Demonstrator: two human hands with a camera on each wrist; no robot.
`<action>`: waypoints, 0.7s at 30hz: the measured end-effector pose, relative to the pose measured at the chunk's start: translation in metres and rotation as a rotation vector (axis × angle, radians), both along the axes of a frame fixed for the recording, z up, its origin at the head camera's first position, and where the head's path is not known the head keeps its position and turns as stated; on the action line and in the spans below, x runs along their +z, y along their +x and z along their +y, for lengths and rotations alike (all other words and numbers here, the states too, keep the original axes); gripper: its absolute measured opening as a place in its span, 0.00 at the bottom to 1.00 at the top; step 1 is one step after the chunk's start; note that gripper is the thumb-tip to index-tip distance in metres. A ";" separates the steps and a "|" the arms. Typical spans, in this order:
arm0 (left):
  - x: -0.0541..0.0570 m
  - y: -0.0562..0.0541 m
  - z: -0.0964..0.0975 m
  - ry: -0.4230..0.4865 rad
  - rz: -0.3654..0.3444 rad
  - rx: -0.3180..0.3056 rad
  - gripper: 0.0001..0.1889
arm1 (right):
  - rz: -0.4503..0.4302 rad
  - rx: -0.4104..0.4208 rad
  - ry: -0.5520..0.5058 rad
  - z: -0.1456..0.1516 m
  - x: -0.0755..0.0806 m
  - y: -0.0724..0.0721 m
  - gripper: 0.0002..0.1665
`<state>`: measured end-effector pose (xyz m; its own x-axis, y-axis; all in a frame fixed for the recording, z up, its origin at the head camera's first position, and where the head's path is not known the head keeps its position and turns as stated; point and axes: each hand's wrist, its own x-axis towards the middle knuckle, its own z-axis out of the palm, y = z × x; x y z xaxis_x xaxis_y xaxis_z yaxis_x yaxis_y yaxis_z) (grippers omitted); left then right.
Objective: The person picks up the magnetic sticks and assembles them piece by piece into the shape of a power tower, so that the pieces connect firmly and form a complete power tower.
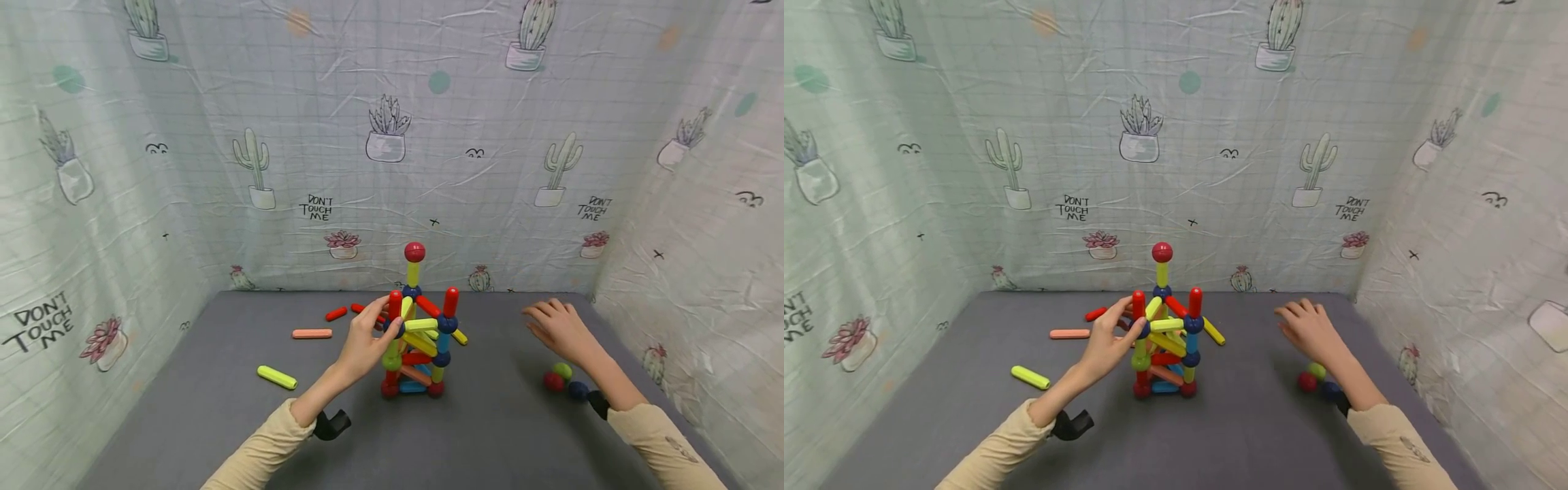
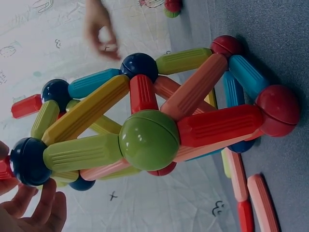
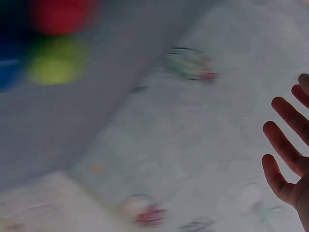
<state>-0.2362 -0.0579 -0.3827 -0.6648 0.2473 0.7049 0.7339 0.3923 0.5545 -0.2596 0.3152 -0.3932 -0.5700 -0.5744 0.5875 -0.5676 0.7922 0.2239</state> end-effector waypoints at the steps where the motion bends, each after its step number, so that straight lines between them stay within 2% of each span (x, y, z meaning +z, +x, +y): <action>1: 0.000 0.000 0.000 -0.002 -0.001 -0.001 0.19 | -0.006 -0.002 0.017 0.009 -0.009 0.004 0.38; 2: 0.000 0.000 0.000 -0.004 -0.001 -0.003 0.19 | -0.010 -0.001 0.034 0.017 -0.018 0.007 0.40; 6: -0.001 0.000 -0.001 -0.002 -0.008 0.003 0.19 | -0.050 -0.014 0.098 0.037 -0.048 0.025 0.14; 7: -0.001 0.000 -0.001 -0.001 -0.009 0.003 0.19 | -0.070 -0.028 0.109 0.039 -0.053 0.030 0.11; 11: -0.001 0.001 -0.002 -0.001 -0.013 0.007 0.19 | -0.221 -0.112 0.156 0.041 -0.062 0.043 0.21; 14: -0.001 0.002 -0.002 -0.004 -0.018 0.007 0.19 | -0.286 -0.152 0.195 0.042 -0.066 0.045 0.28; 16: 0.000 0.001 -0.001 -0.009 -0.020 0.007 0.19 | -0.266 -0.146 0.196 0.043 -0.071 0.043 0.30; 21: 0.000 0.001 -0.001 -0.018 -0.015 0.006 0.19 | -0.121 -0.070 0.180 0.043 -0.081 0.036 0.28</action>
